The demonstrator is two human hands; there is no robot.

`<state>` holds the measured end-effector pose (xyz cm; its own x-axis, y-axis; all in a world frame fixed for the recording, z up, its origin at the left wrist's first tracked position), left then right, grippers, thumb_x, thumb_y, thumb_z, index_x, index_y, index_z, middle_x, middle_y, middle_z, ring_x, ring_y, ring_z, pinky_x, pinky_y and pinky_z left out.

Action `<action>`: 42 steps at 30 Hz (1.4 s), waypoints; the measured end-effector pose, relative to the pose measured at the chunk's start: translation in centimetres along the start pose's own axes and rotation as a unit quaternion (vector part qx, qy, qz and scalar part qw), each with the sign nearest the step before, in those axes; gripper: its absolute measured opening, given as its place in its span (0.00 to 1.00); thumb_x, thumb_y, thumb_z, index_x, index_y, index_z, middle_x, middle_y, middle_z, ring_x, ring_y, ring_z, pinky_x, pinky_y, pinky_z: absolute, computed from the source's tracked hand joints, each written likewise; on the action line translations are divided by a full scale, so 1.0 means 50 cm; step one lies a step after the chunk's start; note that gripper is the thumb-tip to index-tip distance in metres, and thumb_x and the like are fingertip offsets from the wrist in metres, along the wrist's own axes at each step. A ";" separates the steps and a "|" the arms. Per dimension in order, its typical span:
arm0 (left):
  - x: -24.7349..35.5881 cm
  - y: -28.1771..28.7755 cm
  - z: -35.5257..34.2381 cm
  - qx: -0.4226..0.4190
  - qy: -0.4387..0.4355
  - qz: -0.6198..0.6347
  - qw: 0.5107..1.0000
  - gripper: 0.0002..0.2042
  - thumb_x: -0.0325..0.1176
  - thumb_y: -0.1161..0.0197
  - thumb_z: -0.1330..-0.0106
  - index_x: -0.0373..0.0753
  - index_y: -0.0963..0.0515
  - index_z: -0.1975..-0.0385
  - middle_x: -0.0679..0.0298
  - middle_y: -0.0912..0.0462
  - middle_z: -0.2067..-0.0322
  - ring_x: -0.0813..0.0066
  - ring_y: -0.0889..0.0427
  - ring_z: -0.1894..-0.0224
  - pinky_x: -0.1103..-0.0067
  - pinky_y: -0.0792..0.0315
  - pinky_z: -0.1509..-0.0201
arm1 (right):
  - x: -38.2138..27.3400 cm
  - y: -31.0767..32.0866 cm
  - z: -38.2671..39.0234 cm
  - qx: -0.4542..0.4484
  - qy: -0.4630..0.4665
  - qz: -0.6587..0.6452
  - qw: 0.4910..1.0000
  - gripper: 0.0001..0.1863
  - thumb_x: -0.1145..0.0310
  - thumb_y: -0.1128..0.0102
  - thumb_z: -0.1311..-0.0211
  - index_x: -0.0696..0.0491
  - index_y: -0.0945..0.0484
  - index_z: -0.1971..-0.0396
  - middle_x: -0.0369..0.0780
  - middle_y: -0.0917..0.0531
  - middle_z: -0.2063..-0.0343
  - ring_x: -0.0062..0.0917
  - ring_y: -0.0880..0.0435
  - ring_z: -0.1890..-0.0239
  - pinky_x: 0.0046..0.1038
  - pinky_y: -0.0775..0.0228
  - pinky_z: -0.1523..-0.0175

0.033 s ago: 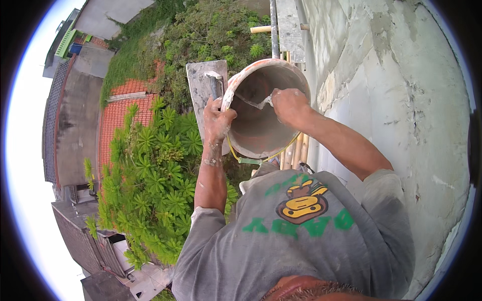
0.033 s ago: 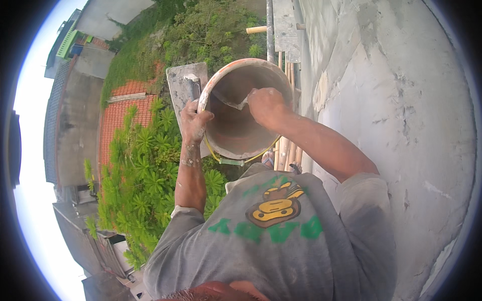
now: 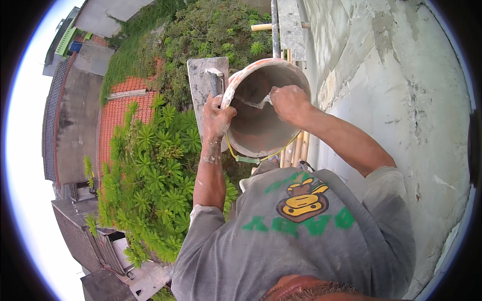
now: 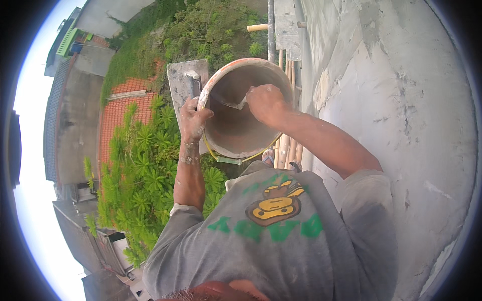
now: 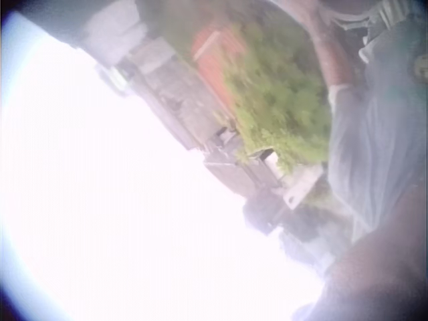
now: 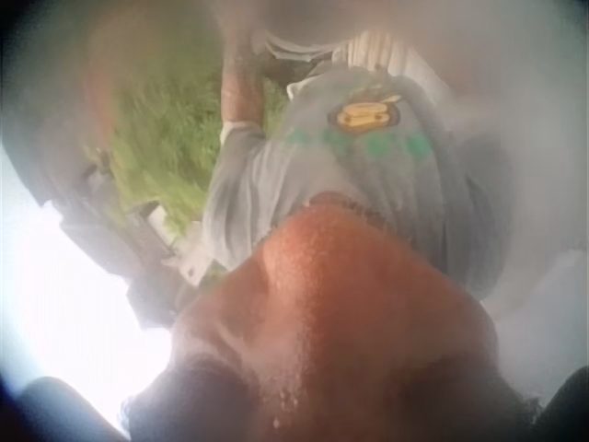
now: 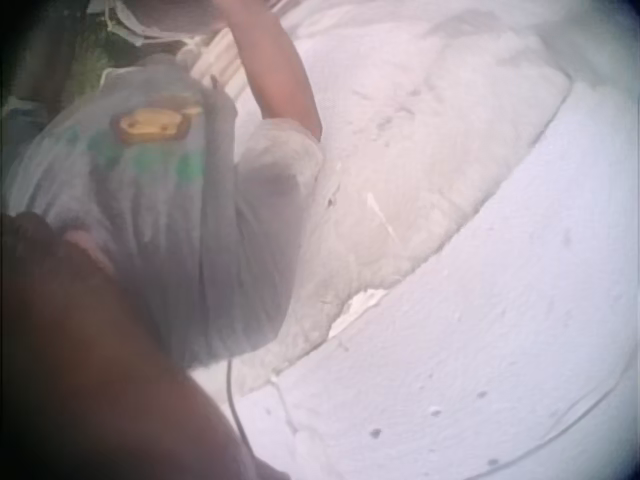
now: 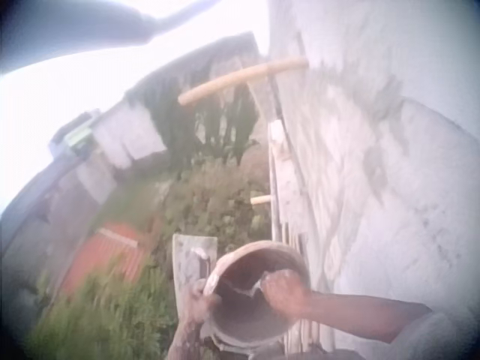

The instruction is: The person scoops wet plaster from a bucket with a trowel and applies it to a vertical wall surface. They repeatedly smooth and spread the plaster across the wall using the trowel, working on different sections as the clip progresses.

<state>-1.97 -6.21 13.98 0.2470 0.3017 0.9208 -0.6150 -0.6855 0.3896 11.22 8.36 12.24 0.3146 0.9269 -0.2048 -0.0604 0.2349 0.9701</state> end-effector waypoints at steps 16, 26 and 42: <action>-0.033 -0.035 -0.034 -0.025 -0.003 -0.028 0.999 0.15 0.24 0.38 0.56 0.26 0.19 0.66 0.37 0.35 0.38 0.62 0.26 0.41 0.76 0.28 0.51 | -0.051 -0.108 -0.049 -0.134 0.132 0.282 0.941 0.07 0.73 0.36 0.52 0.50 0.12 0.73 0.36 0.13 0.76 0.29 0.11 0.70 0.31 0.18 0.72; -0.088 -0.048 -0.076 0.006 -0.057 -0.103 0.993 0.17 0.25 0.36 0.55 0.26 0.19 0.63 0.35 0.37 0.37 0.60 0.16 0.56 0.75 0.24 0.61 | 0.055 -0.101 -0.042 -0.309 0.067 0.079 0.945 0.15 0.70 0.31 0.57 0.56 0.14 0.65 0.45 0.14 0.68 0.34 0.13 0.71 0.32 0.19 0.69; -0.320 0.091 -0.032 0.195 0.088 0.120 0.969 0.12 0.27 0.38 0.55 0.30 0.19 0.70 0.66 0.20 0.74 0.76 0.26 0.73 0.79 0.31 0.66 | 0.235 -0.270 0.227 0.029 -0.183 -0.763 0.619 0.17 0.60 0.28 0.57 0.53 0.25 0.73 0.35 0.25 0.86 0.16 0.29 0.88 0.19 0.35 0.83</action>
Point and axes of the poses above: each hand's wrist, its own z-axis away from the middle knuckle, its own y-axis out of the back of the hand, x = y × z, the point moved 7 cm from there along -z, towards the middle knuckle
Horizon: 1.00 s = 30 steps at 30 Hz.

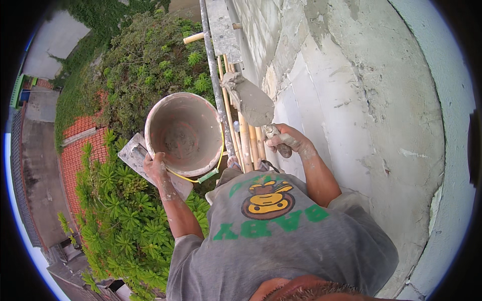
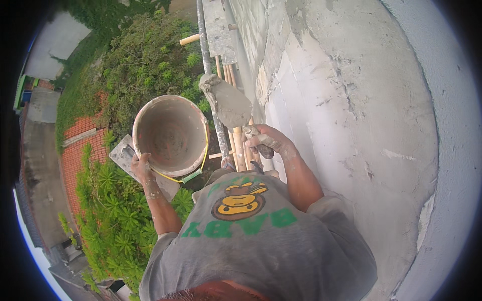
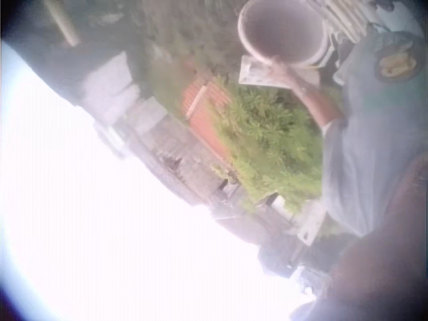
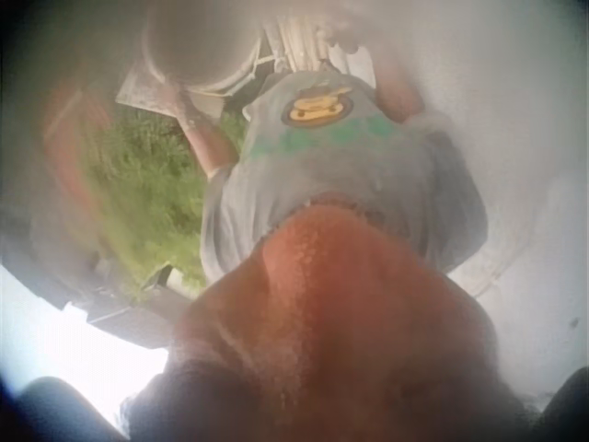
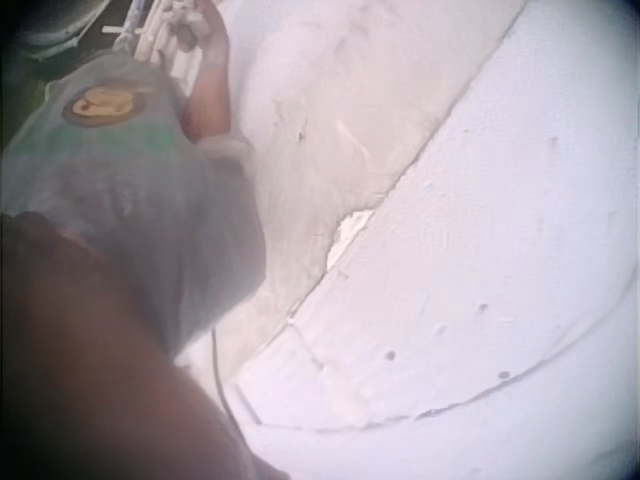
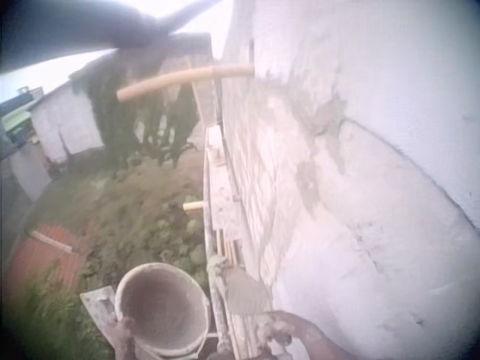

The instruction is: The person scoops wet plaster from a bucket with a trowel and applies it to a vertical wall surface. They repeatedly smooth and spread the plaster across the wall using the trowel, working on different sections as the clip progresses.

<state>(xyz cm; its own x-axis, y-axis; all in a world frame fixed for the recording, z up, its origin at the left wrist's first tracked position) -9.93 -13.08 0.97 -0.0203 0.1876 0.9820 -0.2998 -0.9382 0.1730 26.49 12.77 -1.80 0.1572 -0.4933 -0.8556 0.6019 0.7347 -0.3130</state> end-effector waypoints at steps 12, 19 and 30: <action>-0.155 0.042 0.082 -0.009 0.079 -0.111 0.991 0.09 0.24 0.40 0.54 0.31 0.21 0.72 0.69 0.22 0.77 0.79 0.28 0.78 0.80 0.35 0.72 | -0.065 0.147 0.000 0.231 0.060 -0.126 0.963 0.11 0.71 0.33 0.53 0.53 0.28 0.74 0.36 0.24 0.83 0.22 0.24 0.84 0.29 0.27 0.81; -0.141 0.035 0.093 -0.019 0.069 -0.130 0.989 0.10 0.25 0.40 0.54 0.31 0.20 0.71 0.68 0.20 0.76 0.79 0.26 0.77 0.81 0.33 0.71 | 0.035 0.136 -0.045 0.257 0.019 -0.114 0.959 0.13 0.71 0.33 0.53 0.55 0.29 0.70 0.37 0.25 0.82 0.22 0.26 0.86 0.28 0.29 0.81; -0.099 0.033 0.123 0.005 0.043 -0.149 0.988 0.10 0.26 0.38 0.56 0.28 0.22 0.74 0.64 0.23 0.77 0.73 0.27 0.77 0.75 0.32 0.69 | -0.109 0.114 -0.023 0.224 0.111 -0.109 0.962 0.12 0.66 0.32 0.48 0.53 0.26 0.71 0.35 0.24 0.82 0.21 0.24 0.85 0.26 0.27 0.81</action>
Point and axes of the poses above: each hand's wrist, its own z-axis away from the middle knuckle, its own y-axis out of the back of the hand, x = y × z, the point moved 7 cm from there along -z, towards the middle knuckle
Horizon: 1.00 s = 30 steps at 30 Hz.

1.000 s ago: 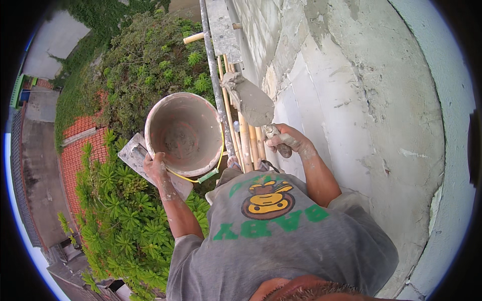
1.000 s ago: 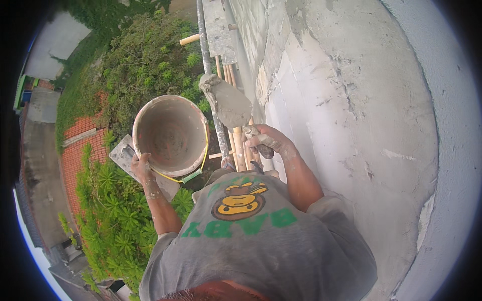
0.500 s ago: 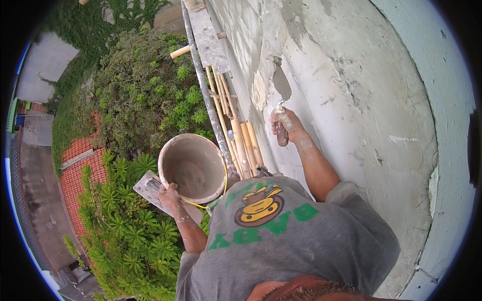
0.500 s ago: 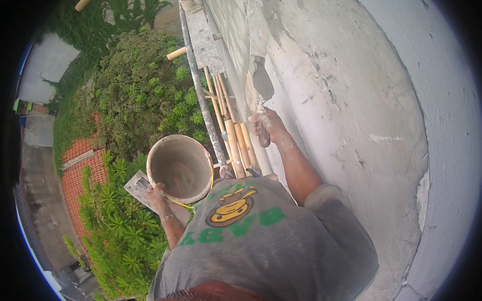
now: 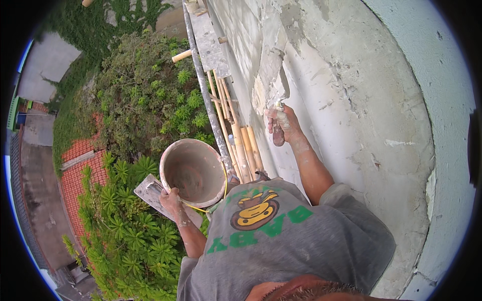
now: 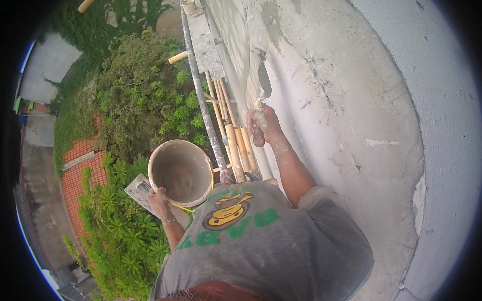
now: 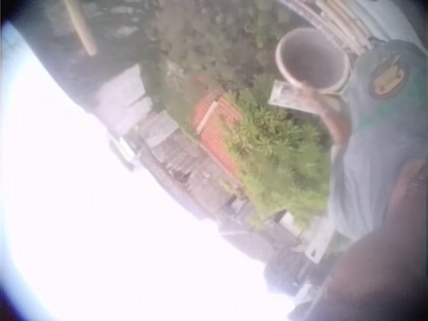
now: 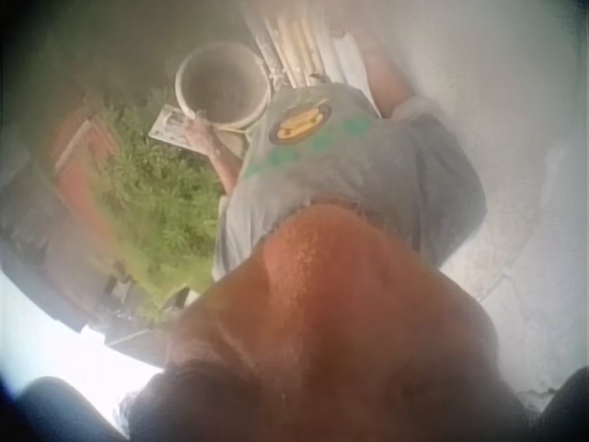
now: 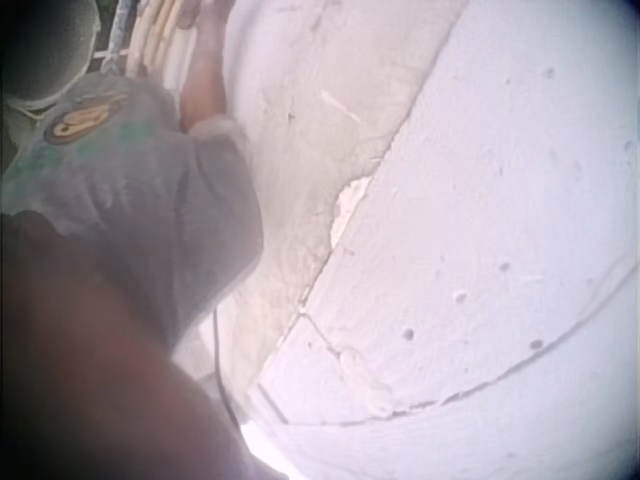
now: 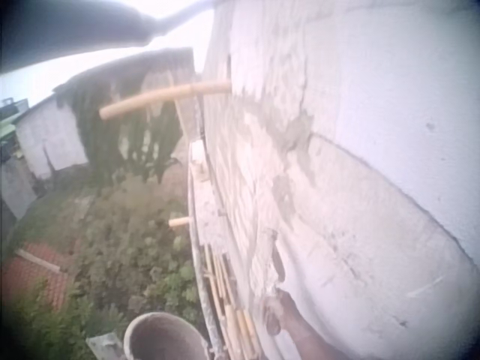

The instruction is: The person scoops wet plaster from a bucket with a trowel and applies it to a vertical wall surface. They repeatedly smooth and spread the plaster across the wall using the trowel, working on different sections as the clip progresses.

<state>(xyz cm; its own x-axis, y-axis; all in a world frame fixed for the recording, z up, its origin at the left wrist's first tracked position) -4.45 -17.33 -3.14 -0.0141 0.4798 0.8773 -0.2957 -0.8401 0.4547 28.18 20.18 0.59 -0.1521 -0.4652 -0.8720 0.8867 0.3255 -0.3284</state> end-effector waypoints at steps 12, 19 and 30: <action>0.007 -0.009 -0.002 -0.020 0.022 -0.034 0.999 0.13 0.29 0.38 0.55 0.29 0.19 0.69 0.65 0.18 0.76 0.73 0.23 0.74 0.75 0.30 0.66 | -0.158 -0.004 -0.025 -0.092 0.010 -0.146 0.985 0.09 0.64 0.38 0.40 0.53 0.24 0.69 0.34 0.21 0.81 0.20 0.21 0.85 0.24 0.23 0.82; 0.101 -0.031 0.014 -0.041 -0.001 -0.080 0.996 0.12 0.27 0.39 0.56 0.27 0.20 0.71 0.63 0.21 0.80 0.73 0.26 0.78 0.74 0.31 0.68 | -0.227 -0.035 0.021 -0.037 0.050 -0.099 0.993 0.10 0.62 0.38 0.40 0.53 0.24 0.67 0.34 0.22 0.81 0.18 0.23 0.86 0.22 0.26 0.84; 0.020 -0.134 -0.024 -0.106 -0.003 -0.098 0.990 0.16 0.31 0.35 0.59 0.29 0.18 0.68 0.49 0.24 0.67 0.52 0.21 0.63 0.65 0.29 0.54 | -0.239 -0.021 0.105 0.025 0.117 -0.003 0.993 0.13 0.66 0.35 0.48 0.56 0.27 0.69 0.38 0.23 0.80 0.22 0.24 0.86 0.27 0.29 0.82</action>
Point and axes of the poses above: each hand's wrist, its own z-axis away from the middle knuckle, its own y-axis out of the back of the hand, x = y × z, the point moved 7 cm from there along -z, towards the middle knuckle
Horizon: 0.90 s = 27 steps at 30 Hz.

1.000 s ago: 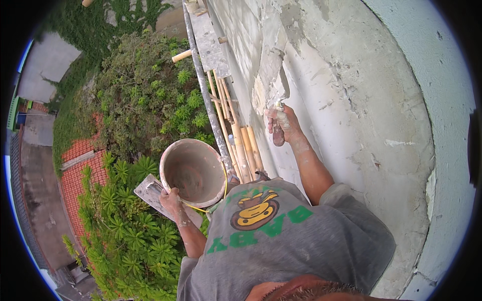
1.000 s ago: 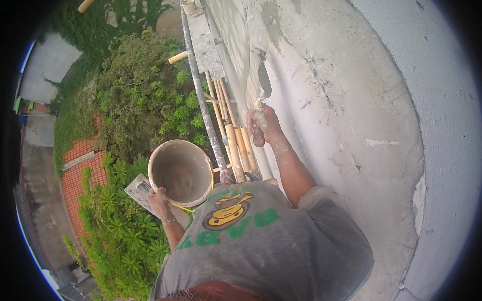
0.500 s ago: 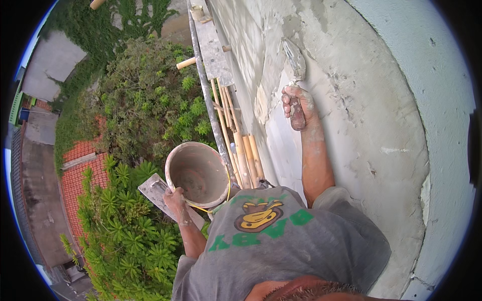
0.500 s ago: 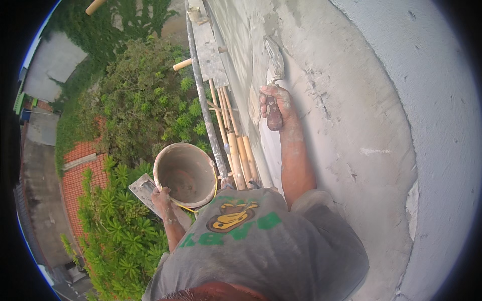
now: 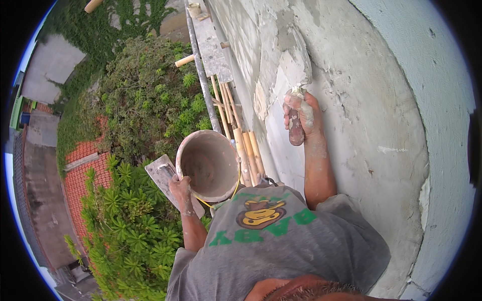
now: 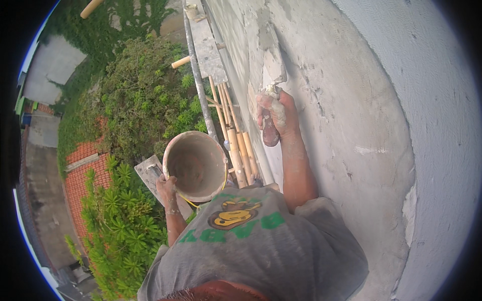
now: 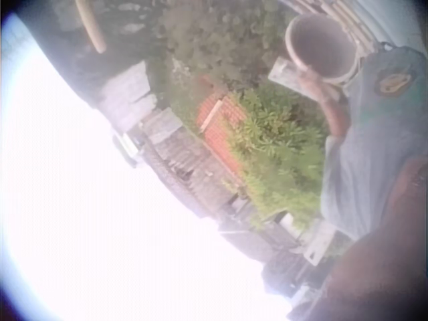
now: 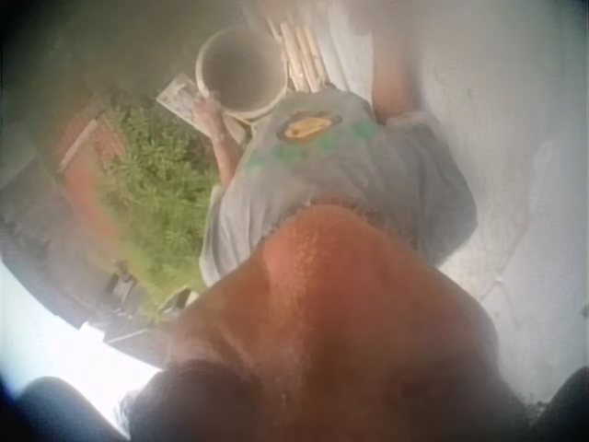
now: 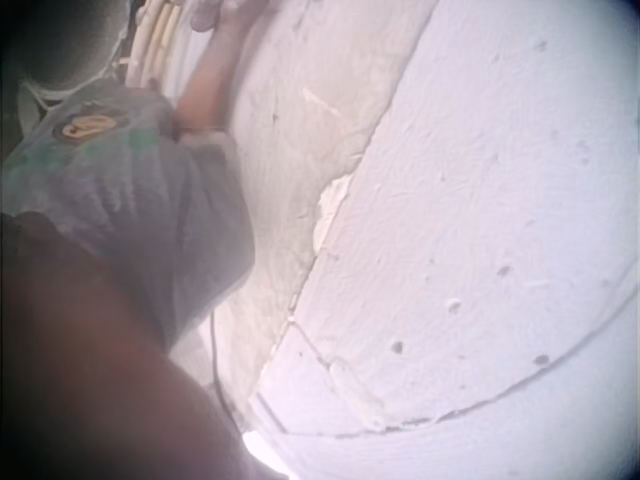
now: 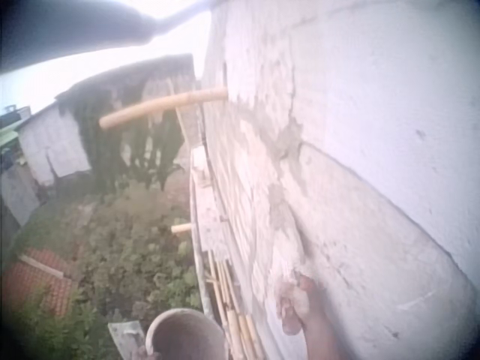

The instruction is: The person scoops wet plaster from a bucket with a trowel and applies it to a vertical wall surface. They repeatedly smooth and spread the plaster across the wall using the trowel, working on different sections as the clip progresses.

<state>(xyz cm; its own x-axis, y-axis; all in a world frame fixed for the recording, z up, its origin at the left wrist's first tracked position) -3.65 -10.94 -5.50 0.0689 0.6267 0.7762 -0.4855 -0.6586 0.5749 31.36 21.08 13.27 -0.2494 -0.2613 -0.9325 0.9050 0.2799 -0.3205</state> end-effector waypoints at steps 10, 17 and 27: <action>-0.028 0.041 0.007 0.084 -0.077 -0.087 0.990 0.12 0.29 0.37 0.57 0.31 0.19 0.72 0.65 0.20 0.80 0.73 0.24 0.77 0.74 0.30 0.69 | 0.209 0.001 -0.210 0.010 -0.017 0.084 0.996 0.07 0.72 0.40 0.51 0.56 0.29 0.75 0.37 0.25 0.84 0.22 0.26 0.88 0.27 0.29 0.81; -0.026 0.083 0.053 0.083 0.013 -0.031 0.996 0.12 0.30 0.36 0.55 0.31 0.19 0.71 0.64 0.20 0.78 0.73 0.23 0.75 0.75 0.30 0.68 | 0.145 -0.005 -0.242 0.044 0.020 0.076 0.996 0.09 0.71 0.39 0.51 0.58 0.28 0.72 0.37 0.25 0.84 0.22 0.26 0.88 0.27 0.30 0.84; 0.018 0.089 0.058 0.036 0.018 0.012 0.999 0.14 0.31 0.37 0.56 0.30 0.18 0.69 0.62 0.18 0.76 0.71 0.22 0.73 0.74 0.29 0.66 | 0.025 -0.039 -0.145 -0.009 0.024 0.021 0.999 0.11 0.69 0.35 0.50 0.56 0.28 0.71 0.37 0.24 0.82 0.21 0.25 0.87 0.27 0.29 0.83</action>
<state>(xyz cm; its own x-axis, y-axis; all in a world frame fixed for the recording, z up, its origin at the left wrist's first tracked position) -3.24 -14.50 -1.47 0.0260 0.6241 0.7809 -0.4224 -0.7012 0.5744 26.78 26.89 11.55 -0.2277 -0.2043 -0.9521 0.9086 0.3071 -0.2832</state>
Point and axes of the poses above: each hand's wrist, its own z-axis away from the middle knuckle, its own y-axis out of the back of the hand, x = y × z, the point moved 7 cm from there along -z, towards the middle knuckle
